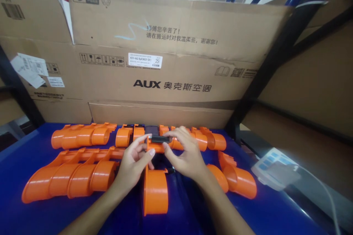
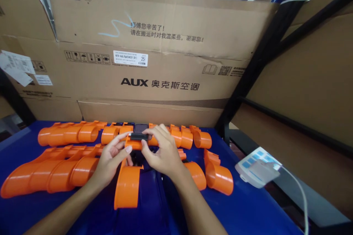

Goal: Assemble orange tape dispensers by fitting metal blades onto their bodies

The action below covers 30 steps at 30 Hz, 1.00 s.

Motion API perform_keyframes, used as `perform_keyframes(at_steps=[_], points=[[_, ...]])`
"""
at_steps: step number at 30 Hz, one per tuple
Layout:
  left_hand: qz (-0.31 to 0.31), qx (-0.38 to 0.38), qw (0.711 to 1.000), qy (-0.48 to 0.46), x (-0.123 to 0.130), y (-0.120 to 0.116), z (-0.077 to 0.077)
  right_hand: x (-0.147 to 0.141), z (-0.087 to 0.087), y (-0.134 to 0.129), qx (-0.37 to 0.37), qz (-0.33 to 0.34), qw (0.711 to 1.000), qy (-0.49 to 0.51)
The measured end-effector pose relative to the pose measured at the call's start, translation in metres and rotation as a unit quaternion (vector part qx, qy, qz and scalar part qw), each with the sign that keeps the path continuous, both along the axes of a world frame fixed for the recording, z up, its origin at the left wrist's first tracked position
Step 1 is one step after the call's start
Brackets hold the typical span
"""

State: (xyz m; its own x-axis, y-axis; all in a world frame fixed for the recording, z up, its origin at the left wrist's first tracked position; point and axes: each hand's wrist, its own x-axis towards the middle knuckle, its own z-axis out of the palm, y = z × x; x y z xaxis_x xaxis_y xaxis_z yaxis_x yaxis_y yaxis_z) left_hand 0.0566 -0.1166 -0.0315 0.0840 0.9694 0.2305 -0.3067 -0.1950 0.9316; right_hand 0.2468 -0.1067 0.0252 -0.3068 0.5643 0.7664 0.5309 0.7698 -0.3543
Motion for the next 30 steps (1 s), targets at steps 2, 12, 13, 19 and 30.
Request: perform_keyframes(at_steps=[2,12,13,19,30], points=[[0.002,-0.001,1.0,0.002,0.0,-0.001,0.0,-0.001,0.0,-0.001,0.007,0.005,1.0,-0.01],[0.024,-0.011,1.0,-0.006,-0.001,0.0,-0.003,-0.004,-0.003,-0.002,-0.073,0.053,0.995,-0.035],[0.03,-0.013,0.999,-0.011,-0.001,0.0,-0.001,-0.003,-0.003,-0.001,-0.086,0.056,0.994,-0.026],[0.061,-0.042,0.996,-0.048,-0.005,0.005,0.005,0.009,-0.002,0.006,-0.154,-0.014,0.984,-0.093],[0.07,-0.048,0.995,-0.051,-0.004,0.006,0.009,0.007,-0.014,0.001,-0.23,-0.036,0.934,-0.27]])
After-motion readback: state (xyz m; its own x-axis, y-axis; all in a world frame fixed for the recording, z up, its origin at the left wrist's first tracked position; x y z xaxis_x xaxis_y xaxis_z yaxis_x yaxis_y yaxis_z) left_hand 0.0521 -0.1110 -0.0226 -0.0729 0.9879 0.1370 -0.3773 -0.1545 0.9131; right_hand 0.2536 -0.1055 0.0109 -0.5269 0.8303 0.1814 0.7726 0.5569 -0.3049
